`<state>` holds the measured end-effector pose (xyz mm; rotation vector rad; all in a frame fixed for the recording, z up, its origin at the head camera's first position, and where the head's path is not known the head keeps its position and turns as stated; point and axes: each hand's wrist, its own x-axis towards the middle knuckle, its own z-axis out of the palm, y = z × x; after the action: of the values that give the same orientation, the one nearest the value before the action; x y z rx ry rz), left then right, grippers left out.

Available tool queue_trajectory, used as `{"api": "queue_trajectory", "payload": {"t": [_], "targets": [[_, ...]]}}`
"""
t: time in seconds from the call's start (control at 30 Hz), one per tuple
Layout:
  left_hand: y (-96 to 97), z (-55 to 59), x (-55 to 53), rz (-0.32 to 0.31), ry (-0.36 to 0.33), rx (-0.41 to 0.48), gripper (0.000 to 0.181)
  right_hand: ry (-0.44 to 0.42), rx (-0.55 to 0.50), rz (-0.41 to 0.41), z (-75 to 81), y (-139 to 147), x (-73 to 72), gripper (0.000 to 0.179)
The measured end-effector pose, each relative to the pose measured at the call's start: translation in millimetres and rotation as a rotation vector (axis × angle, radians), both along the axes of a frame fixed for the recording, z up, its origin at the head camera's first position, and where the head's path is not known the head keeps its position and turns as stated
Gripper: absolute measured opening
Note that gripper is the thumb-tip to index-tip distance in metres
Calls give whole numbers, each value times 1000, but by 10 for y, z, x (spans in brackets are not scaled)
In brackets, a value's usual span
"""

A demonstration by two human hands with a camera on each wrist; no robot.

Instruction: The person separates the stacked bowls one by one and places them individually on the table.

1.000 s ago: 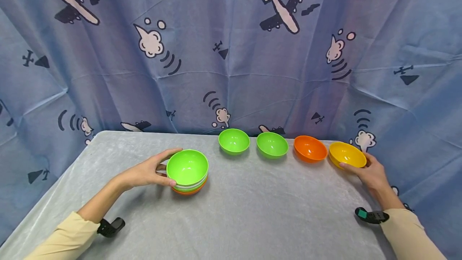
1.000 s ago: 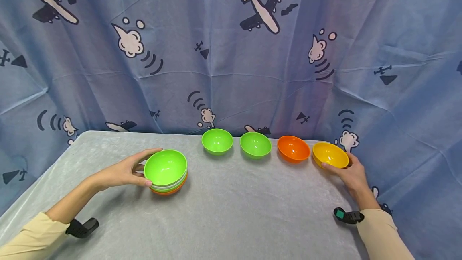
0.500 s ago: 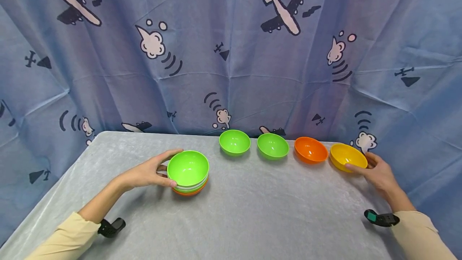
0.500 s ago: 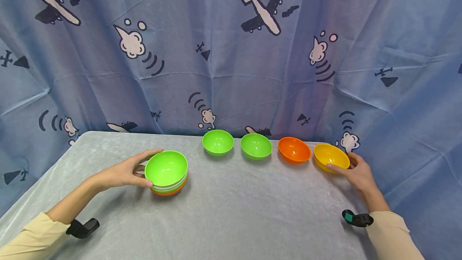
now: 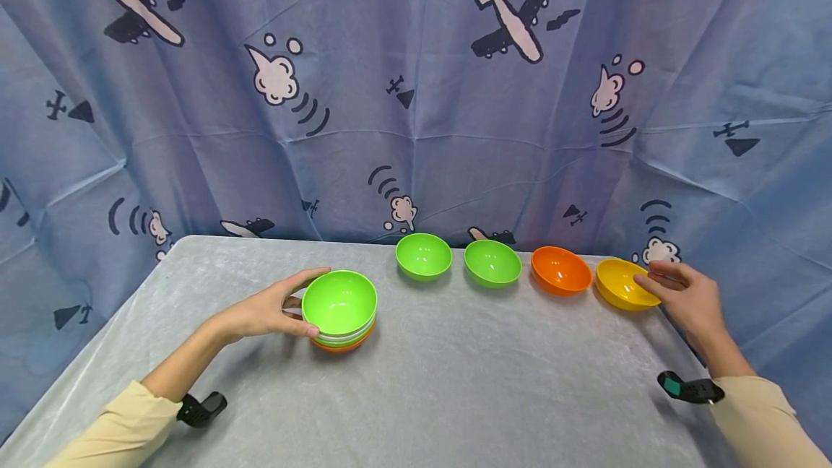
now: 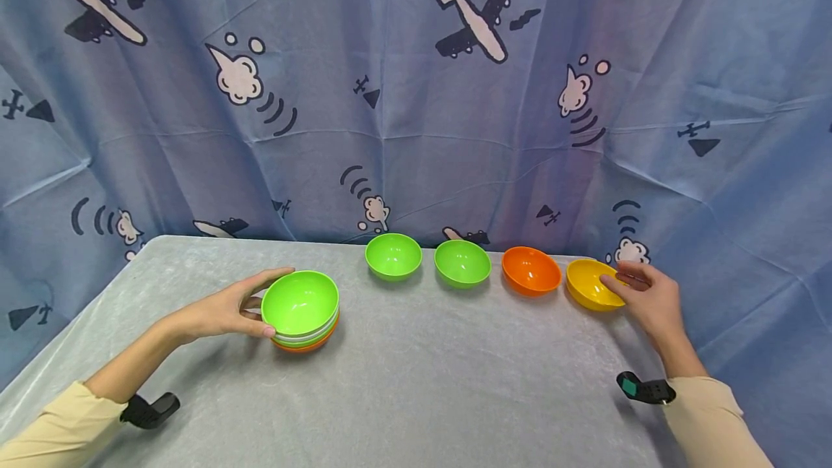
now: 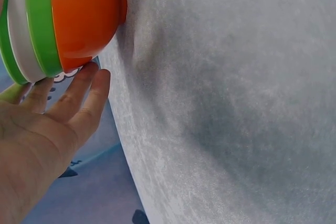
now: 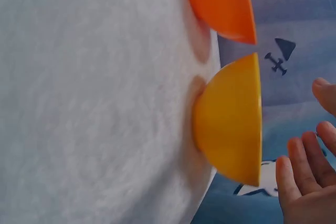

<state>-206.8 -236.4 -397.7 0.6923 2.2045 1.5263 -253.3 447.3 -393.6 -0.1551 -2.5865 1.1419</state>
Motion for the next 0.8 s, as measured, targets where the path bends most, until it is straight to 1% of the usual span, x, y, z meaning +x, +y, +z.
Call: {"api": "queue_trajectory", "payload": {"t": [0.13, 0.3, 0.4, 0.53, 0.8], "targets": [[3, -8, -2, -8, 6, 17, 101, 43, -25, 53, 57, -70, -2, 51], [9, -20, -8, -9, 17, 29, 102, 48, 4, 103, 124, -180, -29, 51], [8, -19, -9, -9, 17, 30, 101, 62, 15, 152, 149, -245, -59, 49], [8, -22, -1, -7, 6, 24, 99, 78, 1, 223, 162, -363, -101, 48], [6, -28, 2, 3, -47, 9, 98, 65, -43, 288, 159, -595, -198, 48]]}}
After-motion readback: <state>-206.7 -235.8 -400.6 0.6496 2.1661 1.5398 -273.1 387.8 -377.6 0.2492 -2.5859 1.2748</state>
